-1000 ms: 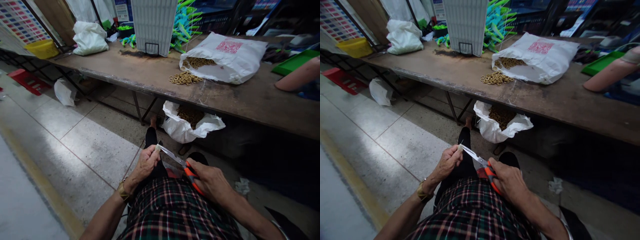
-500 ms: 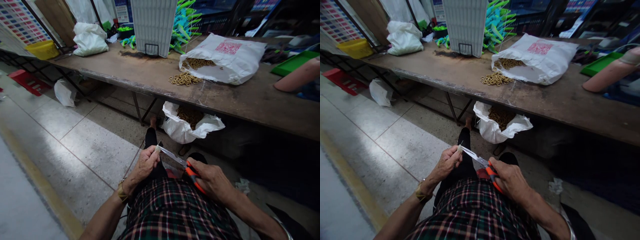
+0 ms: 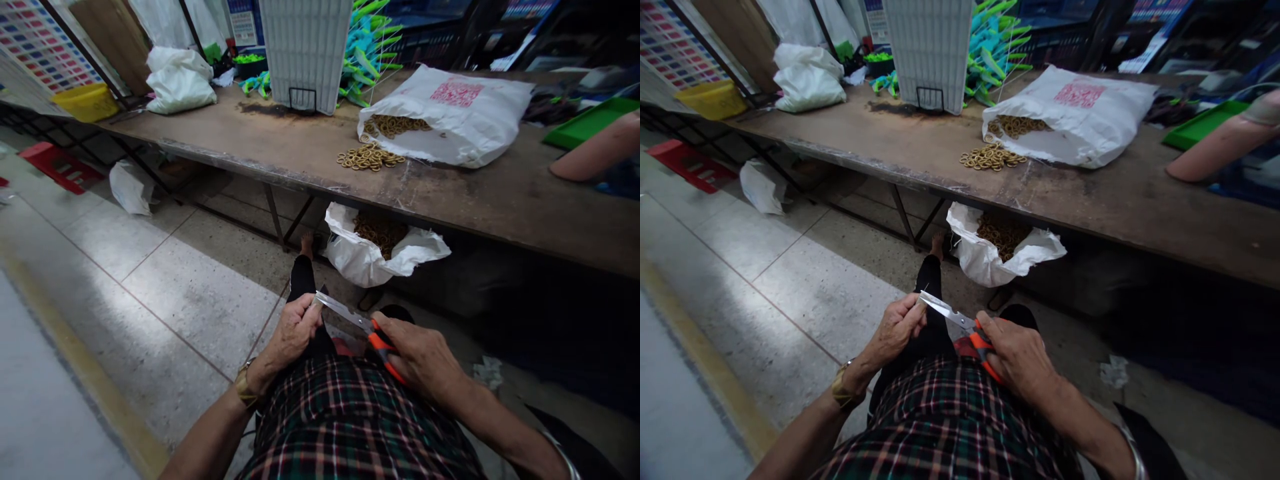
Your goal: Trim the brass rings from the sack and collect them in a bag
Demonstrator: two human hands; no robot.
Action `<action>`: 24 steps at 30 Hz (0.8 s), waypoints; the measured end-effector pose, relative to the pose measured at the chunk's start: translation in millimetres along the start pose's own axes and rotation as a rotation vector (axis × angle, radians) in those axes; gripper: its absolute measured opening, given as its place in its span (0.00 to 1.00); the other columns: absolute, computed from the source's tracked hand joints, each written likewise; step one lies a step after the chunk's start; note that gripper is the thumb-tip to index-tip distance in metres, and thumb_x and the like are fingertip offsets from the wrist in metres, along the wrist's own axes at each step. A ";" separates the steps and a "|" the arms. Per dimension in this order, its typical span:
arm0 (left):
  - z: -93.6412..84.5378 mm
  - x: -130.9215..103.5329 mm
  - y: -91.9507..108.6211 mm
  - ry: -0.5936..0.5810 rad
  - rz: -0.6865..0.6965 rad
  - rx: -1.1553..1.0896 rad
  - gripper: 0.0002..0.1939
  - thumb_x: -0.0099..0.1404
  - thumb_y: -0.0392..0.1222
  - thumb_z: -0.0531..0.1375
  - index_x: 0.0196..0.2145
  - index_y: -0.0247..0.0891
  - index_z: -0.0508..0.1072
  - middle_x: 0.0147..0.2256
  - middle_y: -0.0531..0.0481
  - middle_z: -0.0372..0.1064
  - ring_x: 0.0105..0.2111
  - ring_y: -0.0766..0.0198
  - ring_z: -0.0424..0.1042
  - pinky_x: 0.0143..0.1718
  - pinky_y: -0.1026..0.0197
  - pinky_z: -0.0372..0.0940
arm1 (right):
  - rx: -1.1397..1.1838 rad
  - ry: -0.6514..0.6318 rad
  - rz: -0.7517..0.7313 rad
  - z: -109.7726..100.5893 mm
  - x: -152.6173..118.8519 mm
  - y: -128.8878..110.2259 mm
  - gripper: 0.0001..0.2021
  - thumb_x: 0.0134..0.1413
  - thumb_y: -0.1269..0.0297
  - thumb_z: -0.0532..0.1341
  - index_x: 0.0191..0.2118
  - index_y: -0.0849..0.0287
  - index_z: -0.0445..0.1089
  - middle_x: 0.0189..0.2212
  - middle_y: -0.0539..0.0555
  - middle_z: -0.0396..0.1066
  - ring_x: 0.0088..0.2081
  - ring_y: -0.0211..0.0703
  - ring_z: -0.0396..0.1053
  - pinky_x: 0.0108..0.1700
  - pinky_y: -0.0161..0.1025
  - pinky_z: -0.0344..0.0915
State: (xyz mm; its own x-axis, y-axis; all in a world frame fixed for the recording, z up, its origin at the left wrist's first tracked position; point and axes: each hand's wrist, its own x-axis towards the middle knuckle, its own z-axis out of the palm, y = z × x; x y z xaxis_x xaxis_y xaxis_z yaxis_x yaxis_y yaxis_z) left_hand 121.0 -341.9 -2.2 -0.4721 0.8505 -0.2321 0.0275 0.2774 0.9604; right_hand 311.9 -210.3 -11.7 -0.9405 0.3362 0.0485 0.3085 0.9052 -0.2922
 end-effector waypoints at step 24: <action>-2.5 -8.7 3.2 0.092 0.057 0.141 0.15 0.64 0.44 0.47 0.22 0.38 0.60 0.16 0.58 0.53 0.19 0.70 0.55 0.24 0.66 0.52 | -0.010 -0.038 -0.024 2.4 13.3 -12.0 0.14 0.49 0.68 0.52 0.44 0.58 0.62 0.30 0.52 0.72 0.30 0.40 0.69 0.30 0.33 0.58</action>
State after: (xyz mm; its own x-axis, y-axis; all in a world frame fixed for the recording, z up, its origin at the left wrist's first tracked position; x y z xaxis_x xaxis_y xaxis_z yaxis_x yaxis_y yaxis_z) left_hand 123.0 -349.5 3.3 -0.5447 0.8238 -0.1571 0.1767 0.2959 0.9387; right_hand 295.3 -217.3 -9.9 -0.9524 0.3044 0.0185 0.2871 0.9156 -0.2816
